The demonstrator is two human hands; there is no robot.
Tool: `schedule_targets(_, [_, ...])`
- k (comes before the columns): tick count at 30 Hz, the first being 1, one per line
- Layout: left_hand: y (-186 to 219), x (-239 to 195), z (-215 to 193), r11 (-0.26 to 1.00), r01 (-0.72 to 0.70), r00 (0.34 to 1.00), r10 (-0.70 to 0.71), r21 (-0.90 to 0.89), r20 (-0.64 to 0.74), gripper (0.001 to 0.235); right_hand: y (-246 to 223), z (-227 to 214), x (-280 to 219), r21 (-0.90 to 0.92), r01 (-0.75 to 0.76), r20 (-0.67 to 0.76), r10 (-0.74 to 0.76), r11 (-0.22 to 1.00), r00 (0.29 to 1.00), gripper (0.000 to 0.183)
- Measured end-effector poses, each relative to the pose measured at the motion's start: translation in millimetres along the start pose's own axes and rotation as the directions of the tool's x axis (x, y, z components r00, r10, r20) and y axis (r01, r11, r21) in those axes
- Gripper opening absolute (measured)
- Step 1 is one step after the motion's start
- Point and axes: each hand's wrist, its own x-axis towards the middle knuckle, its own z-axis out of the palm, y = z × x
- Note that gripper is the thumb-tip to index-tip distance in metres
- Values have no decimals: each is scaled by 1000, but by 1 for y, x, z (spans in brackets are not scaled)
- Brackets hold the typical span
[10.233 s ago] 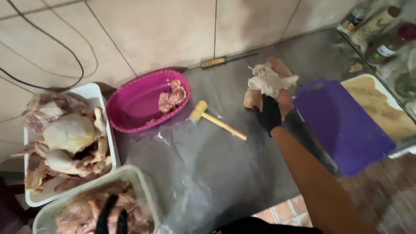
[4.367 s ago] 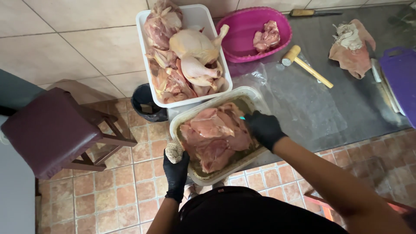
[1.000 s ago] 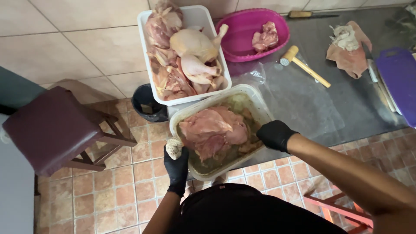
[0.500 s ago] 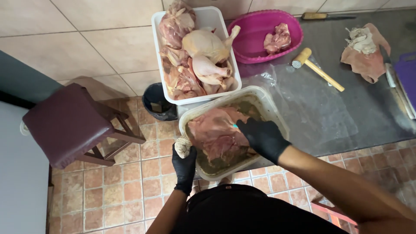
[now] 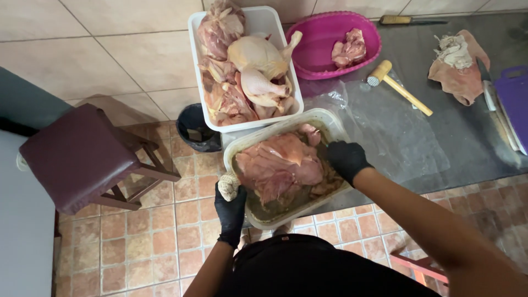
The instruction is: Tenderize chicken with a mallet and marinate it in a container
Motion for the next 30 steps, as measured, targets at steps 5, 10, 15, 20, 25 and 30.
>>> schedule_targets(5, [-20,7,5,1000,-27,1000,27,-3,-6,54,28,18,-40,30,20,117,-24,999,993,29])
schedule_targets(10, [-20,7,5,1000,-4,1000,4,2,13,53,68,20,-43,41,45,187,-52,998,981,35])
schedule_targets(15, [-26,4,2,1000,-20,1000,20,-16,13,53,42,82,6,247,34,36,-45,969,998,40])
schedule_targets(20, [-12,4,1,998,-57,998,56,35,30,52,22,100,33,374,266,-14,-282,888,959,41])
schedule_targets(25, [-14,7,2,999,-17,1000,16,40,22,52,21,-77,-16,106,-91,299,55,990,953,38])
schedule_targets(30, [-18,8,4,1000,-2,1000,2,1,15,51,-34,-159,-43,196,-28,165,-5,980,986,33])
